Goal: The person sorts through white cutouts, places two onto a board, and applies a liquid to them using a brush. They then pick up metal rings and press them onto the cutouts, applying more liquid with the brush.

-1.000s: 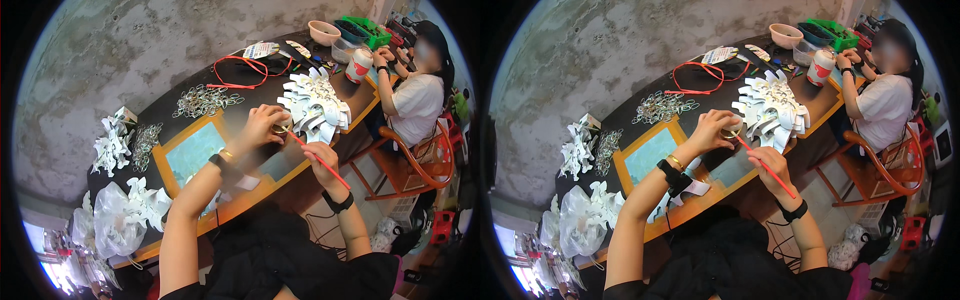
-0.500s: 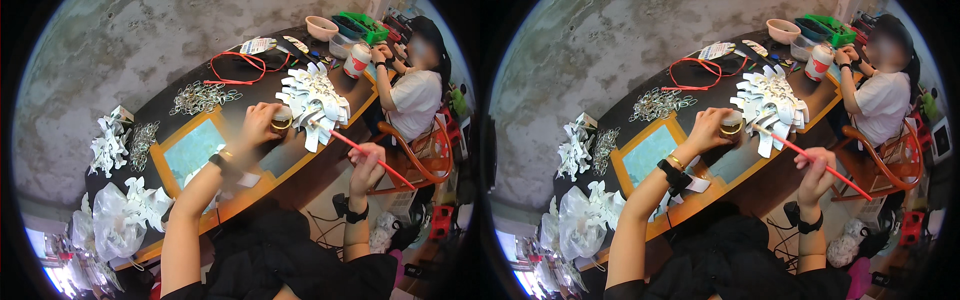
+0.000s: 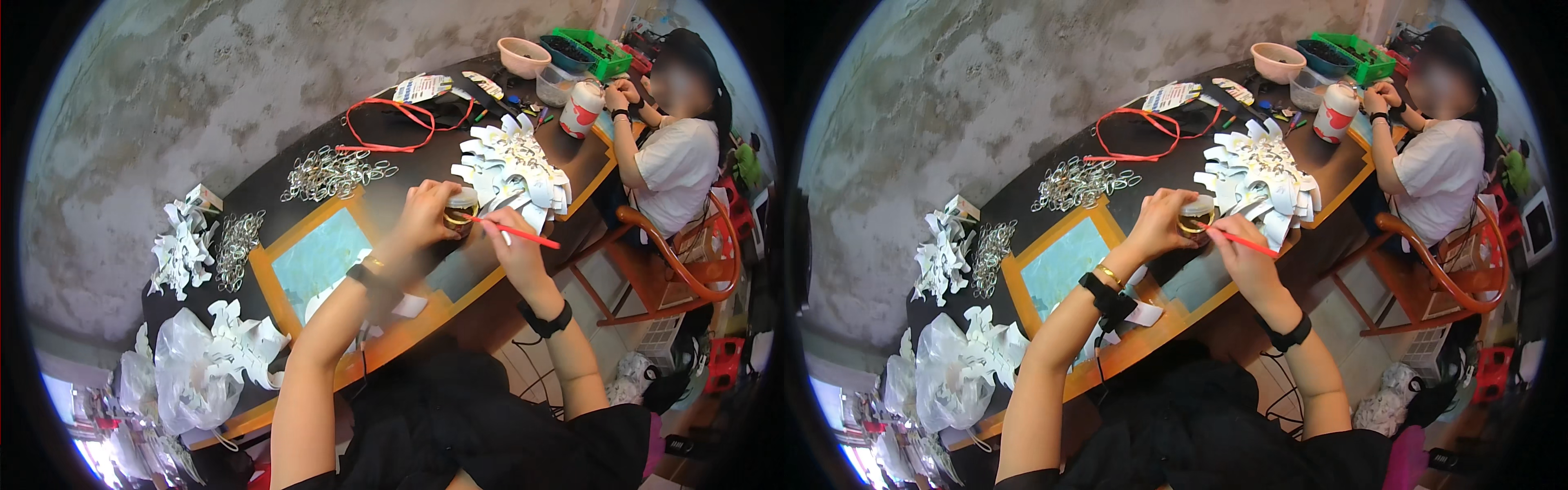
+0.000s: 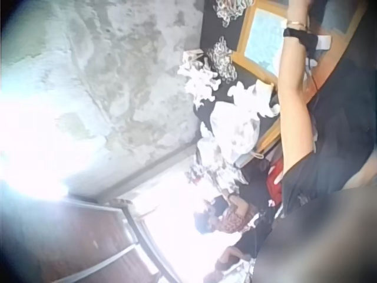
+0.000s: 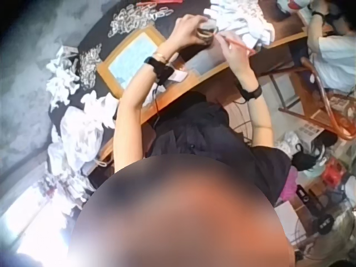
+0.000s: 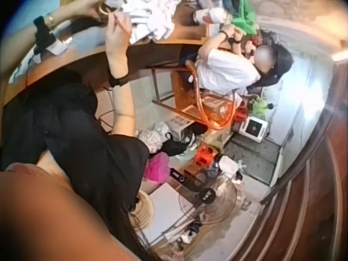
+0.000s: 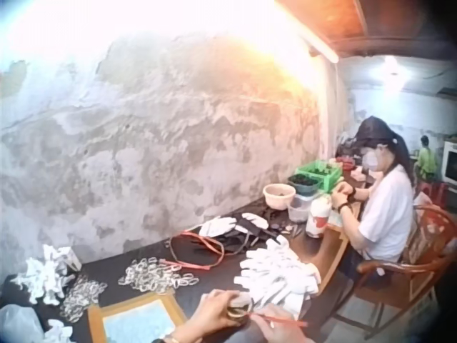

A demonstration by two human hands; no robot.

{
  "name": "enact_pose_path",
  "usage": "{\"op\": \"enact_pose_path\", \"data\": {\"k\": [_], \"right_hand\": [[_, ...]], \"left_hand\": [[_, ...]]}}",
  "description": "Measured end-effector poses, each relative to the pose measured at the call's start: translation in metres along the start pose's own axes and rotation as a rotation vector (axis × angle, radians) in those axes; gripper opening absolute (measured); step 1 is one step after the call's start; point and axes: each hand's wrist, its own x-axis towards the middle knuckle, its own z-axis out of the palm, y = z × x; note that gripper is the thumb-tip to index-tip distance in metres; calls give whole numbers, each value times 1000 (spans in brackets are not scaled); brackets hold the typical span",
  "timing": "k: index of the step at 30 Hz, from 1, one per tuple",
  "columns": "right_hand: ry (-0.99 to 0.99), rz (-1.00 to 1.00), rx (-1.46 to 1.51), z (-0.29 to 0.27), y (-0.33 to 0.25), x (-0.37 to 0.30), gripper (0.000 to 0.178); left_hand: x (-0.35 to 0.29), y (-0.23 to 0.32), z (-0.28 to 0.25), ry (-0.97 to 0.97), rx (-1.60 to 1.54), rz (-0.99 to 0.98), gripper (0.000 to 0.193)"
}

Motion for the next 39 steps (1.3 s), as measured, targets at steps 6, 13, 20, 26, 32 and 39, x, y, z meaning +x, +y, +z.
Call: {"op": "enact_pose_path", "data": {"k": [6,13,20,26,32,39], "right_hand": [[-122,28,102,-1,16,-8,29],[307,271,102,-126,-95,6,41],[-776,-294,1604,-92,-239,30,72],[-969,-357,1576,-71,-264,30,58],[-1074,-401,1513,-70,-263,19,45],[-1215,-352,978,-71,-215,-4,30]], "left_hand": [[-1,-1,1,-4,-6,1,82],[0,2,2,-5,10,-17,79],[1,5,1,-7,72,9,79],[-3,5,2,42,62,28,78],[-3,7,1,9,62,-5,77],[-2,2,3,26,70,8,75]]}}
